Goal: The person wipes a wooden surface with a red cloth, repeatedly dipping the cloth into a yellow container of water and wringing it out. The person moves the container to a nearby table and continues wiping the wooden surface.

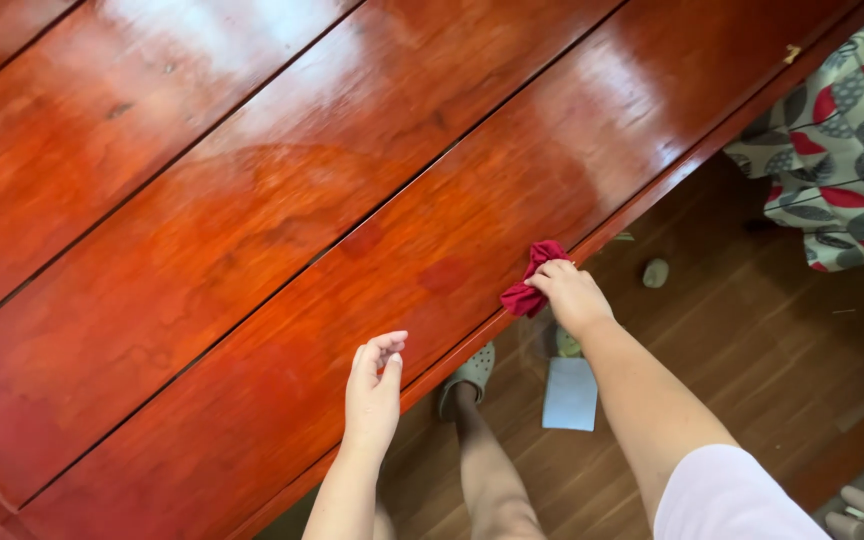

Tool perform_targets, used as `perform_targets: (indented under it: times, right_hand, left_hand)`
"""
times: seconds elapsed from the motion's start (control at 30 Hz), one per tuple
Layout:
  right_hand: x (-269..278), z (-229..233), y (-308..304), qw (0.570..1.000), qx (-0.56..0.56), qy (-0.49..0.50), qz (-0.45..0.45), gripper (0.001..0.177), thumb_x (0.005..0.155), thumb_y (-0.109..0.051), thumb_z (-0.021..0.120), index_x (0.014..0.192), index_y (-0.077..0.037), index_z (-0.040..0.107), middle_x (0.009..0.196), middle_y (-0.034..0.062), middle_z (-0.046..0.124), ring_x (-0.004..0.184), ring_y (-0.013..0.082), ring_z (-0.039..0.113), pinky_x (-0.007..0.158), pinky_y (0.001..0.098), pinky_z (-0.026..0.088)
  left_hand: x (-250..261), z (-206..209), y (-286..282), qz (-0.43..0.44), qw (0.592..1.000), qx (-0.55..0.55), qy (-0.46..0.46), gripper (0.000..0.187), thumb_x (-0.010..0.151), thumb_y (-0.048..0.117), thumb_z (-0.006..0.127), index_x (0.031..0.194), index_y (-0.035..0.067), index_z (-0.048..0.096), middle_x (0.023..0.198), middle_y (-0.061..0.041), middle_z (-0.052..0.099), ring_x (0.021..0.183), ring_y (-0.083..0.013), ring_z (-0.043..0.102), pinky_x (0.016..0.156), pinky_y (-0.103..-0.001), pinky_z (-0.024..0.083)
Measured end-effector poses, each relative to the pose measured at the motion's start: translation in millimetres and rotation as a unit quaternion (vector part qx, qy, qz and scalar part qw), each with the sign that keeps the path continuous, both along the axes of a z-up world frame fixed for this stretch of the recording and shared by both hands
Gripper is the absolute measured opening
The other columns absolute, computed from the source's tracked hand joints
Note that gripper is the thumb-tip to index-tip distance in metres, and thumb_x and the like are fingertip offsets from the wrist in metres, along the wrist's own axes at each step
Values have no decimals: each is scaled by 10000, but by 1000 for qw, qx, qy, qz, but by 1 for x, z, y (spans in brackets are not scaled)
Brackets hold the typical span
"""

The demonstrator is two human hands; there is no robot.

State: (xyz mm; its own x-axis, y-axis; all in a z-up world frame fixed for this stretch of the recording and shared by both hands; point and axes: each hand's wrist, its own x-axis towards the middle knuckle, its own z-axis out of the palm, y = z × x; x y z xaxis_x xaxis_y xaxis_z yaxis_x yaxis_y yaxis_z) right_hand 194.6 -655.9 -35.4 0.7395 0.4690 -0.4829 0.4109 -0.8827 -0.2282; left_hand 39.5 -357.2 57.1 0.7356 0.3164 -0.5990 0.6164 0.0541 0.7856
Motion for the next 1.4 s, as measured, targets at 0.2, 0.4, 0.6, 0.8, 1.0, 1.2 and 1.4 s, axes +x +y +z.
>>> perform_targets:
  times: [0.2, 0.4, 0.6, 0.8, 1.0, 1.2, 1.4]
  right_hand:
    - [33, -33, -27, 990, 53, -31, -125, 301, 853, -8, 611, 1059, -166, 762, 1123, 31, 696, 1170, 272, 594, 1015, 382, 503]
    - [25, -65, -9, 754, 374, 234, -486, 231, 948, -19, 575, 1147, -44, 689, 1081, 71, 735, 998, 194, 670, 922, 359, 532]
    - [-17, 42, 61, 534, 520, 424, -514, 325, 1015, -140, 508, 1292, -8, 615, 1247, 111, 711, 1163, 223, 654, 1056, 367, 492]
    - [-35, 101, 112, 463, 522, 521, -492, 420, 1046, -283, 479, 1349, -10, 580, 1310, 128, 669, 1222, 232, 624, 1069, 393, 477]
    - [-27, 117, 147, 563, 466, 492, -474, 502, 893, -134, 678, 1368, -159, 515, 1240, -1, 632, 1194, 145, 608, 1057, 335, 473]
    - [-37, 28, 172, 688, 434, 339, -472, 243, 930, -81, 707, 1153, 7, 668, 996, 34, 733, 959, 160, 669, 884, 320, 525]
    - [15, 20, 205, 791, 413, 153, -425, 417, 846, -123, 757, 1229, -12, 634, 1099, 96, 654, 1029, 212, 641, 908, 338, 520]
  left_hand:
    - [28, -5, -22, -6, 1000, 5, -4, 253, 981, 46, 547, 1188, 78, 690, 1155, -55, 634, 1103, -153, 614, 1027, -305, 474]
    - [45, -6, -38, 38, 995, -81, 37, 289, 985, 95, 544, 1239, 105, 681, 1244, -20, 638, 1186, -125, 604, 1067, -293, 448]
    - [48, -14, -40, 35, 985, -110, 130, 425, 983, 169, 556, 1408, 195, 569, 1399, 41, 603, 1274, -103, 560, 1095, -294, 402]
    - [67, 17, -24, 84, 949, -268, 142, 401, 982, 168, 571, 1371, 87, 628, 1265, -48, 702, 1131, -164, 656, 984, -347, 509]
    - [62, -9, 9, 127, 954, -262, 78, 291, 937, 90, 655, 1226, 64, 630, 1021, -46, 694, 921, -127, 649, 827, -298, 520]
    - [59, -15, 50, 102, 972, -183, 106, 253, 943, 97, 702, 1189, 49, 667, 861, 41, 509, 807, -77, 524, 787, -252, 470]
    - [68, -6, 98, 130, 980, -64, 139, 526, 924, 105, 647, 1422, 198, 504, 1306, 40, 562, 1161, -136, 586, 965, -309, 460]
